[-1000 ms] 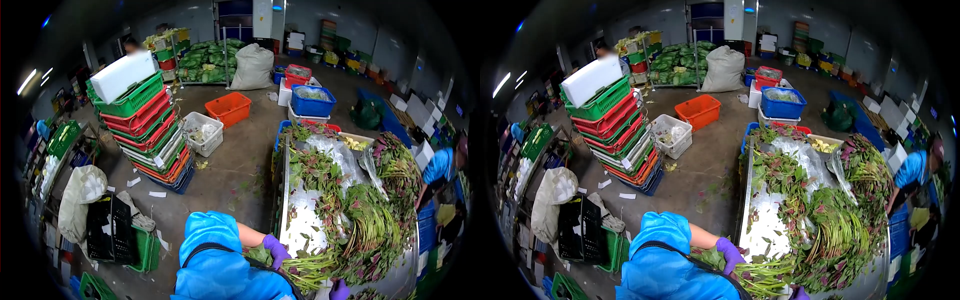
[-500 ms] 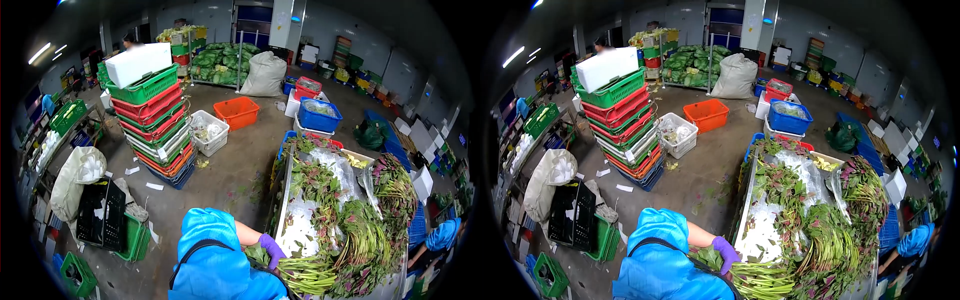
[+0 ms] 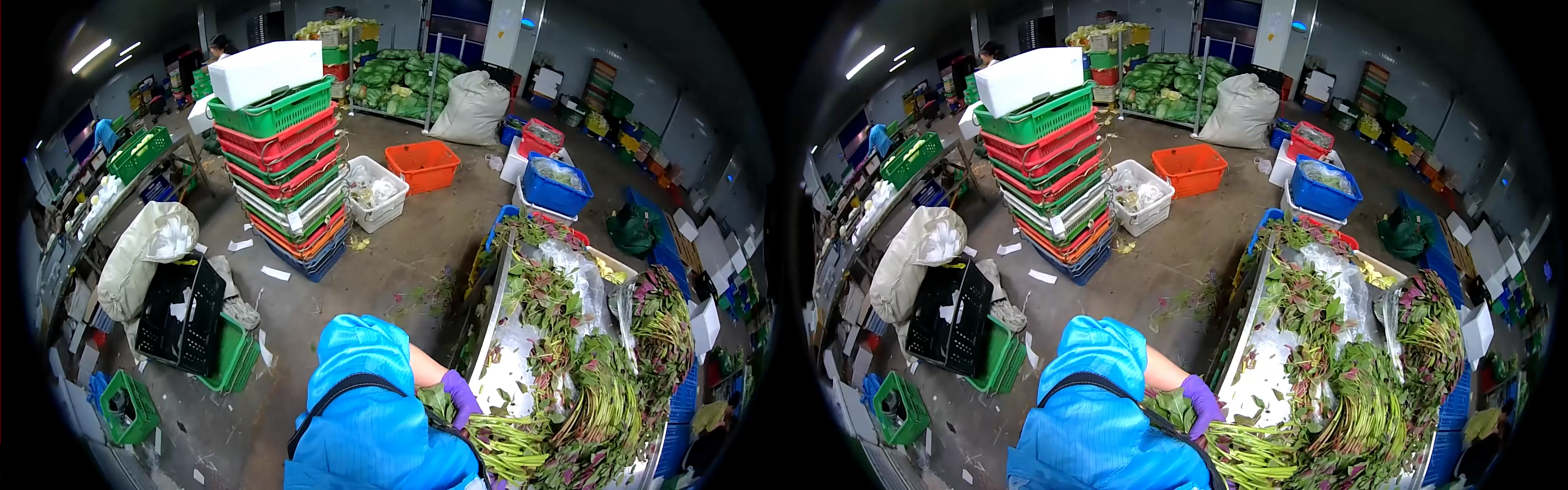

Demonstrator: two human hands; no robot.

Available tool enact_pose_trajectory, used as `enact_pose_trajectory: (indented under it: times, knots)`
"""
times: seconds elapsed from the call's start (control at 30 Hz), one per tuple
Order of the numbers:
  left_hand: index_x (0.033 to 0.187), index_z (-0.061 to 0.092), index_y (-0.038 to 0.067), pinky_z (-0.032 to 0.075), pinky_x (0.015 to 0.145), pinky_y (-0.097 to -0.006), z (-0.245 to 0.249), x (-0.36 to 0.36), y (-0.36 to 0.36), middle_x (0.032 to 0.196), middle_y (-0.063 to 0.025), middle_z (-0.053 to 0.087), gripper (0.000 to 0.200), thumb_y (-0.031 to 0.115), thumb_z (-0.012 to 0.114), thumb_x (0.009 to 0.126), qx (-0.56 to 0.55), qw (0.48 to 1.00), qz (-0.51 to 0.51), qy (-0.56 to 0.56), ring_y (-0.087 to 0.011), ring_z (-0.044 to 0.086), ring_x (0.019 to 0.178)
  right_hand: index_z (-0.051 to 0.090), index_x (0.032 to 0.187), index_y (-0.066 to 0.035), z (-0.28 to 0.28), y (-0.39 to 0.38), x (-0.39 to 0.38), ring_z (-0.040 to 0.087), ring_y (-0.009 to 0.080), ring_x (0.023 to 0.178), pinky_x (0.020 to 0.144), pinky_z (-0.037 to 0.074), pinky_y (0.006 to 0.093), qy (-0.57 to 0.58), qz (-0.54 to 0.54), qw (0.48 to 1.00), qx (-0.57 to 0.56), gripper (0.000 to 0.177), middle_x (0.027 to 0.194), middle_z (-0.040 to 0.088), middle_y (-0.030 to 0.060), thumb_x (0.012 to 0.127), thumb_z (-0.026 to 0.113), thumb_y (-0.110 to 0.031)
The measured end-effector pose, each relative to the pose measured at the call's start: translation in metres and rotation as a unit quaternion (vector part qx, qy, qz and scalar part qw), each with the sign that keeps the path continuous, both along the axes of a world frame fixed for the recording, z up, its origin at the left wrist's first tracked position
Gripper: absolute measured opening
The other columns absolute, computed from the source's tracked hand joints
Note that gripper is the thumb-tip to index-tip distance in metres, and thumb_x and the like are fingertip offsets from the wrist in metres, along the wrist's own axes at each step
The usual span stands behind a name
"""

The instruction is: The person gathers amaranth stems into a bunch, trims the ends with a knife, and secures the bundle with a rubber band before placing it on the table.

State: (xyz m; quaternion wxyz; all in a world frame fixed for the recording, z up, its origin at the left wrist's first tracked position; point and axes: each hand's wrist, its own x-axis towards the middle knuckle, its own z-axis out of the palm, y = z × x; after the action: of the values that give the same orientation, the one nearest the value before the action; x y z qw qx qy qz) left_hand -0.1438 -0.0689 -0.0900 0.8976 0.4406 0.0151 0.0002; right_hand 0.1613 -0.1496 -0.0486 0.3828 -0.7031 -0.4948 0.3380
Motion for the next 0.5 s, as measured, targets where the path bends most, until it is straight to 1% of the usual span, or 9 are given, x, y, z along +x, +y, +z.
enact_pose_trajectory:
  times: [0.03,0.1,0.17,0.23,0.27,0.33,0.4,0.47,0.5]
  knots:
    - [0.129,0.036,-0.003,0.035,0.094,-0.0307,0.005,-0.004,0.0,0.13,-0.0084,0.044,0.082,0.0,0.078,0.059,0.001,1.0,0.002,0.023,-0.0179,0.042,0.114,0.049,0.116,-0.005,-0.001,-0.001,0.001,0.05,0.0267,0.097,0.081,0.042,0.036,0.017,-0.01,1.0,-0.001,0.035,0.107,0.051,0.0152,0.082,0.051,-0.015]
    - [0.129,0.036,-0.003,0.036,0.094,-0.0305,-0.011,-0.004,0.002,0.13,-0.0081,0.044,0.082,0.0,0.077,0.059,-0.002,1.0,0.009,0.021,-0.0179,0.042,0.113,0.049,0.117,-0.005,-0.002,0.001,0.002,0.049,0.026,0.099,0.083,0.042,0.0356,0.048,-0.031,0.998,-0.005,0.036,0.109,0.05,0.0151,0.082,0.05,-0.015]
    - [0.129,0.036,-0.003,0.036,0.094,-0.0302,-0.017,-0.004,0.0,0.129,-0.0077,0.045,0.081,-0.001,0.077,0.059,-0.007,1.0,0.018,0.016,-0.0179,0.042,0.113,0.048,0.118,-0.005,-0.003,0.002,0.003,0.049,0.0253,0.101,0.085,0.042,0.0352,0.079,-0.051,0.996,-0.011,0.036,0.112,0.049,0.0149,0.083,0.049,-0.015]
    - [0.129,0.036,-0.002,0.036,0.093,-0.0299,-0.009,-0.006,-0.001,0.129,-0.008,0.045,0.08,-0.003,0.075,0.059,-0.046,0.998,0.015,0.048,-0.0178,0.042,0.113,0.048,0.119,-0.004,-0.006,0.002,0.006,0.048,0.0247,0.103,0.086,0.041,0.0348,0.111,-0.073,0.991,-0.013,0.036,0.114,0.049,0.0147,0.084,0.048,-0.015]
    - [0.13,0.036,-0.001,0.035,0.095,-0.0298,0.006,-0.009,-0.004,0.13,-0.0081,0.044,0.079,-0.004,0.074,0.06,-0.068,0.997,0.004,0.035,-0.0174,0.041,0.115,0.047,0.119,-0.004,-0.008,0.002,0.009,0.048,0.0243,0.104,0.087,0.041,0.0346,0.126,-0.084,0.988,-0.014,0.036,0.115,0.048,0.0146,0.085,0.048,-0.015]
    - [0.13,0.035,-0.001,0.034,0.095,-0.0302,0.017,-0.01,-0.004,0.13,-0.008,0.044,0.08,-0.004,0.074,0.061,-0.068,0.997,-0.008,0.025,-0.0173,0.041,0.115,0.047,0.12,-0.004,-0.015,-0.001,0.013,0.047,0.0237,0.107,0.088,0.041,0.0342,0.162,-0.108,0.981,-0.013,0.036,0.118,0.048,0.0144,0.085,0.047,-0.015]
    - [0.131,0.035,-0.002,0.034,0.096,-0.0307,0.012,-0.007,-0.004,0.13,-0.008,0.043,0.08,-0.004,0.074,0.061,-0.071,0.997,-0.022,0.015,-0.0172,0.04,0.116,0.046,0.121,-0.003,-0.023,-0.005,0.021,0.047,0.023,0.109,0.09,0.04,0.0339,0.201,-0.134,0.97,-0.012,0.036,0.12,0.047,0.0142,0.086,0.047,-0.015]
    - [0.132,0.032,-0.001,0.035,0.095,-0.0322,-0.012,-0.003,0.0,0.131,-0.0079,0.043,0.08,-0.003,0.073,0.063,0.03,0.999,-0.007,-0.039,-0.0174,0.042,0.115,0.046,0.122,-0.003,-0.039,-0.01,0.033,0.046,0.0223,0.111,0.091,0.04,0.0335,0.254,-0.158,0.954,-0.006,0.037,0.122,0.047,0.014,0.087,0.046,-0.015]
    - [0.134,0.028,-0.001,0.038,0.093,-0.033,-0.029,-0.006,0.007,0.131,-0.01,0.042,0.081,-0.004,0.071,0.066,0.213,0.977,-0.012,0.008,-0.0188,0.045,0.113,0.045,0.122,-0.003,-0.053,-0.017,0.044,0.046,0.022,0.112,0.092,0.04,0.0333,0.286,-0.164,0.944,-0.004,0.037,0.123,0.046,0.014,0.088,0.045,-0.015]
